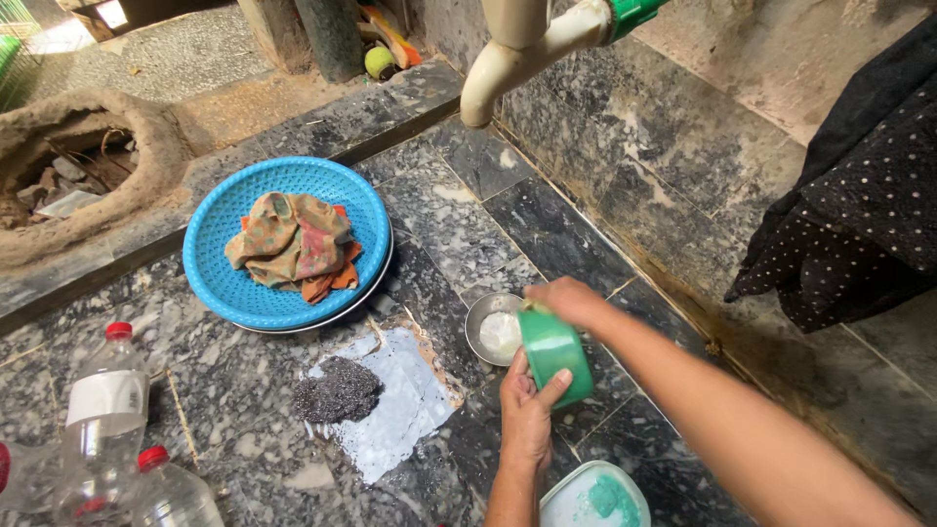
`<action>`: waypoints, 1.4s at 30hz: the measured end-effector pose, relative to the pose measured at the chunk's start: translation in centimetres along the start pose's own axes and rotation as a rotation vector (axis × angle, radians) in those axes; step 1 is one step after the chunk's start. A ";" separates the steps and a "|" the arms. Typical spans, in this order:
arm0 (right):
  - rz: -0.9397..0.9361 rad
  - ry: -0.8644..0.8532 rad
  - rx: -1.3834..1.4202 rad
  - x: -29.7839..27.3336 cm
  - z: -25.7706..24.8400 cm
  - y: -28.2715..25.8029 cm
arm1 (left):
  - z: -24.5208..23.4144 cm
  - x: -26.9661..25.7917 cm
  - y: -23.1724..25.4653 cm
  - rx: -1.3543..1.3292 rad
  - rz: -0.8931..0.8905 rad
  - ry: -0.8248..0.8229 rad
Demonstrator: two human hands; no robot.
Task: The person washes several metal pots and bowls, and multiple plastic bottles by hand. They use a sponge dipped in soapy water to scrub the items and then rinse them under a running tap.
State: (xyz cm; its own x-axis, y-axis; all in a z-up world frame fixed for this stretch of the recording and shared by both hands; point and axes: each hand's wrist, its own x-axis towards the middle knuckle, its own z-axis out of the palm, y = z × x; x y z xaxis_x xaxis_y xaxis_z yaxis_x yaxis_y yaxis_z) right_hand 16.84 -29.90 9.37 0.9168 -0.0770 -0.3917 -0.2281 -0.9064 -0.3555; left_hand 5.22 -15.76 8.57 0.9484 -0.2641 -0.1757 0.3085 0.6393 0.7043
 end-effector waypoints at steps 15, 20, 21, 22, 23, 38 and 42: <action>-0.535 0.389 0.436 -2.5 1.7 -3.4 | -2.3 3.0 -0.5 0.035 0.154 0.119; -0.214 0.315 0.333 3.6 -1.6 -2.1 | -2.7 0.7 -0.2 0.769 0.210 -0.021; -0.211 0.316 0.333 3.7 -1.6 -2.0 | -3.0 0.2 -0.1 1.206 0.288 -0.020; -0.211 0.387 0.368 3.7 -1.7 -2.0 | -3.3 0.6 0.1 1.202 0.288 -0.019; -0.210 0.459 0.404 3.5 -1.9 -2.2 | -3.7 1.2 0.5 1.386 0.403 -0.002; -0.280 0.279 0.311 2.0 0.4 -7.1 | -7.8 6.2 -2.1 2.023 0.284 0.020; -0.398 0.469 0.237 -0.9 -1.7 -7.9 | -7.6 6.8 -1.9 1.989 0.228 -0.006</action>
State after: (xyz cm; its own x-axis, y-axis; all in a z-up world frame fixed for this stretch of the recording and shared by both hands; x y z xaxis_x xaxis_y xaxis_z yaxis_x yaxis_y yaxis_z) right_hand 18.38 -23.38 13.99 0.9794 0.0239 0.2005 0.1412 -0.7910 -0.5953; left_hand 11.62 -13.28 0.79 0.9494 -0.3138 0.0092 -0.2976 -0.8902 0.3449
